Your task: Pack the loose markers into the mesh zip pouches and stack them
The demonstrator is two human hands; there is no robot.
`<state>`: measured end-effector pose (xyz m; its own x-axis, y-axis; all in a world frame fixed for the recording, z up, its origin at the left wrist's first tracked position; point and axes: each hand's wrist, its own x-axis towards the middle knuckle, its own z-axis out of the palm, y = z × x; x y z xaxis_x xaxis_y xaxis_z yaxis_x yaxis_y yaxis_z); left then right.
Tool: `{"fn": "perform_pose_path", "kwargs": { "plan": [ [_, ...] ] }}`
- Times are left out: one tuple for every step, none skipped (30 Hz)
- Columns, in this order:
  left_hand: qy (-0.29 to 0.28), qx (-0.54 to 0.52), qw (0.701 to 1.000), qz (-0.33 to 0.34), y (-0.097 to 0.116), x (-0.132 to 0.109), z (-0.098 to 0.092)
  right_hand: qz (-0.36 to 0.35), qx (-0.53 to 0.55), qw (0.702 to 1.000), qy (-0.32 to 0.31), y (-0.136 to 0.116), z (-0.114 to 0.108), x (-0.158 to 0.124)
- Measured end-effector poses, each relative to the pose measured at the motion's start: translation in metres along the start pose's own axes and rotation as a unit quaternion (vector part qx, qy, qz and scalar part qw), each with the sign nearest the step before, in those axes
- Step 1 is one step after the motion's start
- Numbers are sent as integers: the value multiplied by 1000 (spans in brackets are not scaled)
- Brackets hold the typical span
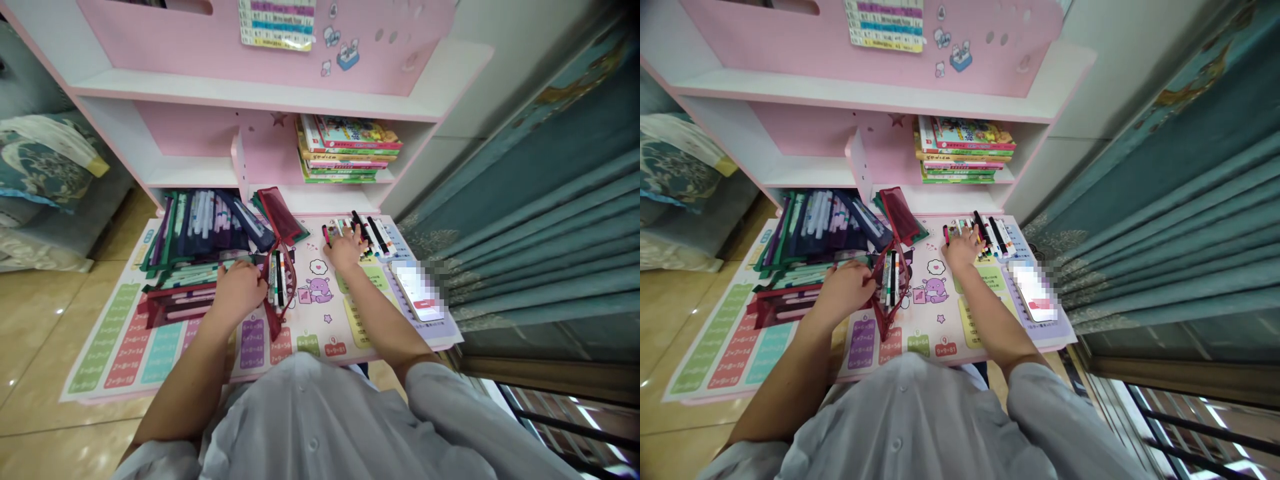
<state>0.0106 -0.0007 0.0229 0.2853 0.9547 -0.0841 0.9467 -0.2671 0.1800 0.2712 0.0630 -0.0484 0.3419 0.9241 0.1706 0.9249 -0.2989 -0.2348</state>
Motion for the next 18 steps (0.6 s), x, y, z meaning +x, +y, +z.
{"fn": "perform_pose_path", "kwargs": {
  "plan": [
    [-1, 0, 1000, -2, 0, 0, 0, -8, 15, 1000, 10, -2, -4, -3],
    [-2, -1, 1000, -4, 0, 0, -1, -17, 38, 999, 23, -5, -8, -8],
    [-2, -1, 1000, -6, 1, -1, -1, -28, 65, 997, 36, -9, -13, -14],
    [-3, -2, 1000, -7, 1, -1, -2, -40, 98, 993, 46, -14, -19, -22],
    [-3, -2, 1000, -8, 1, -1, -2, -54, 132, 989, 46, -19, -25, -30],
    [-4, -3, 1000, -9, 2, 0, -2, -70, 163, 983, 42, -24, -30, -39],
    [-7, -3, 1000, -10, 2, 0, -2, -92, 189, 977, 31, -29, -35, -48],
    [-10, -2, 1000, -12, 2, 0, -2, -114, 210, 971, 9, -34, -39, -57],
    [-13, -1, 1000, -14, 2, 0, -2, -136, 226, 964, -18, -39, -41, -64],
    [-16, 0, 1000, -15, 2, 0, -2, -153, 237, 959, -41, -43, -43, -71],
    [-18, 3, 1000, -15, 2, 0, -2, -165, 245, 953, -61, -46, -43, -76],
    [-18, 6, 1000, -14, 2, 1, -2, -173, 250, 950, -75, -49, -43, -81],
    [-17, 10, 1000, -12, 3, 1, -2, -177, 252, 948, -85, -52, -42, -84],
    [-17, 14, 1000, -10, 3, 1, -2, -179, 253, 946, -92, -54, -42, -86],
    [-17, 17, 1000, -8, 3, 1, -2, -181, 254, 945, -96, -56, -41, -87],
    [-17, 19, 1000, -6, 3, 1, -2, -185, 255, 944, -99, -57, -40, -88],
    [-17, 21, 1000, -5, 3, 1, -2, -191, 257, 942, -101, -58, -40, -89],
    [-17, 23, 1000, -6, 3, 1, -2, -198, 259, 940, -100, -59, -39, -90]
  ]
}}
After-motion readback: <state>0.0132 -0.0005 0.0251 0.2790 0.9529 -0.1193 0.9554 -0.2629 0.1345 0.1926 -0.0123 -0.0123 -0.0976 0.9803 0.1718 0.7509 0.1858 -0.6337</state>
